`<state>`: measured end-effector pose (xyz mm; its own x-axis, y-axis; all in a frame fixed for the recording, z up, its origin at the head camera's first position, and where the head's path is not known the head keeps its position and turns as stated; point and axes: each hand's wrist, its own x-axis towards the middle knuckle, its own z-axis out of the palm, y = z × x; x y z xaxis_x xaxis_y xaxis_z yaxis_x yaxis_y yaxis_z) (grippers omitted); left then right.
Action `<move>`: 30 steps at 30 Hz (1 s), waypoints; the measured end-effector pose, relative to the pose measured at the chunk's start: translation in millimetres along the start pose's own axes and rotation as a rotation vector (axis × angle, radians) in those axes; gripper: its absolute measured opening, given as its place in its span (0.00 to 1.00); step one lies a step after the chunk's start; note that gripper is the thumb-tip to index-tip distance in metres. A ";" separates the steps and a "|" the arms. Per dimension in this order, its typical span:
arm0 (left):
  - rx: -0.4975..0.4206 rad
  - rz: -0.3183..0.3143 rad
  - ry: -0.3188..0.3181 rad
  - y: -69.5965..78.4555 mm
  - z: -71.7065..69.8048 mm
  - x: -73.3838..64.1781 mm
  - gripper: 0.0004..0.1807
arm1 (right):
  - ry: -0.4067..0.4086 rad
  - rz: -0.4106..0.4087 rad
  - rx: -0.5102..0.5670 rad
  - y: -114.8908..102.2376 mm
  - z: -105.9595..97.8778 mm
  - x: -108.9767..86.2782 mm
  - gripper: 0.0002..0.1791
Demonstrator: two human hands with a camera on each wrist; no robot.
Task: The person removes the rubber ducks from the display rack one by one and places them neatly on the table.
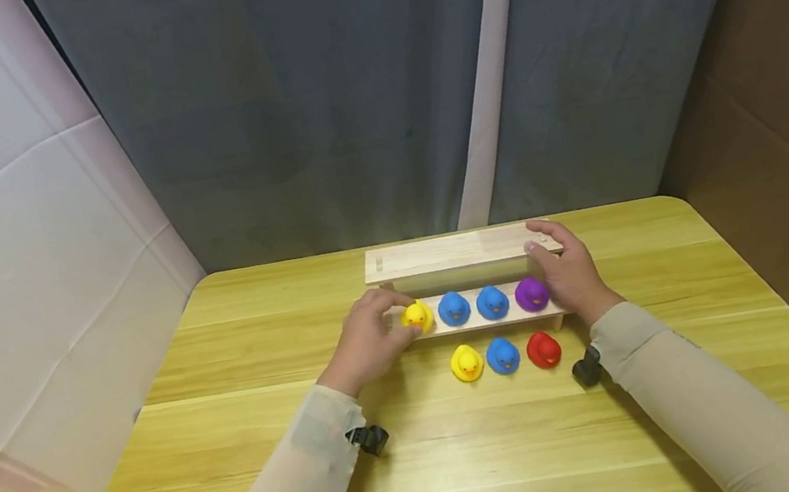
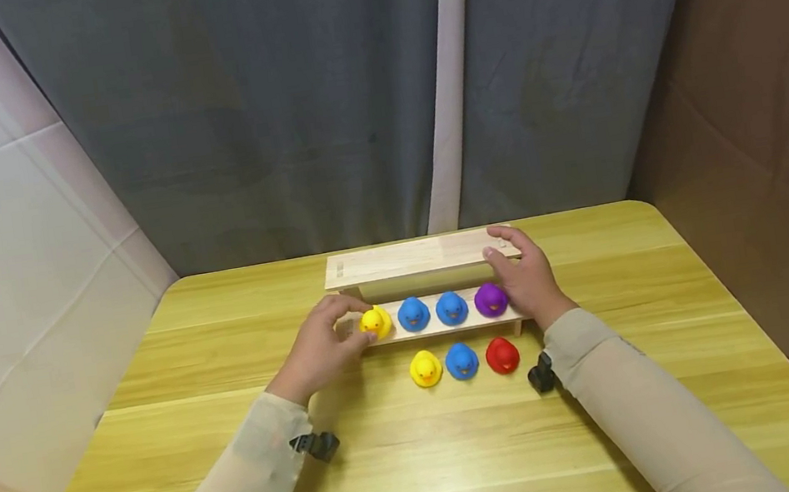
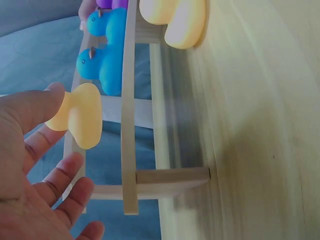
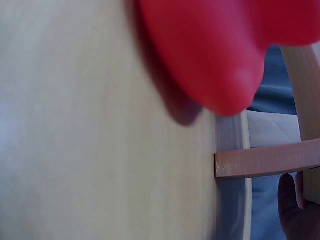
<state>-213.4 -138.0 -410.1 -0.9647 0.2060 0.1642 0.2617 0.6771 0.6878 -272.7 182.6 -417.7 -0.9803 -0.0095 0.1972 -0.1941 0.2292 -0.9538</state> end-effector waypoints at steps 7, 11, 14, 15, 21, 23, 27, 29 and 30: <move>-0.030 0.028 -0.006 6.2 1.4 -5.5 0.17 | 0.000 0.010 0.007 1.3 -0.3 0.5 0.26; -0.040 0.051 -0.009 8.2 2.6 -9.0 0.17 | 0.002 0.007 0.012 2.5 -0.4 1.4 0.26; -0.042 0.065 -0.011 9.8 3.3 -11.5 0.17 | 0.003 0.015 0.016 2.1 -0.4 1.6 0.26; -0.043 0.067 -0.014 10.2 3.4 -12.4 0.17 | 0.003 0.017 0.011 2.2 -0.6 1.6 0.26; -0.060 0.080 -0.031 11.1 4.5 -18.4 0.15 | -0.002 0.017 -0.015 0.6 -0.7 0.6 0.26; -0.066 0.084 -0.036 11.0 5.0 -20.2 0.15 | -0.004 0.015 -0.012 -0.1 -0.7 0.1 0.26; -0.083 0.080 -0.043 11.4 6.0 -23.6 0.14 | -0.005 0.016 -0.013 -0.1 -0.8 -0.3 0.26; -0.092 0.079 -0.046 11.9 6.6 -25.6 0.14 | -0.006 0.020 -0.008 0.0 -0.7 -0.2 0.26; -0.098 0.079 -0.048 12.1 6.9 -26.6 0.14 | -0.006 0.021 -0.008 -0.1 -0.7 -0.1 0.26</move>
<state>-184.4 -130.4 -411.0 -0.9380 0.2910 0.1883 0.3303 0.5855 0.7404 -272.5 183.2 -417.5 -0.9844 -0.0108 0.1758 -0.1733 0.2373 -0.9558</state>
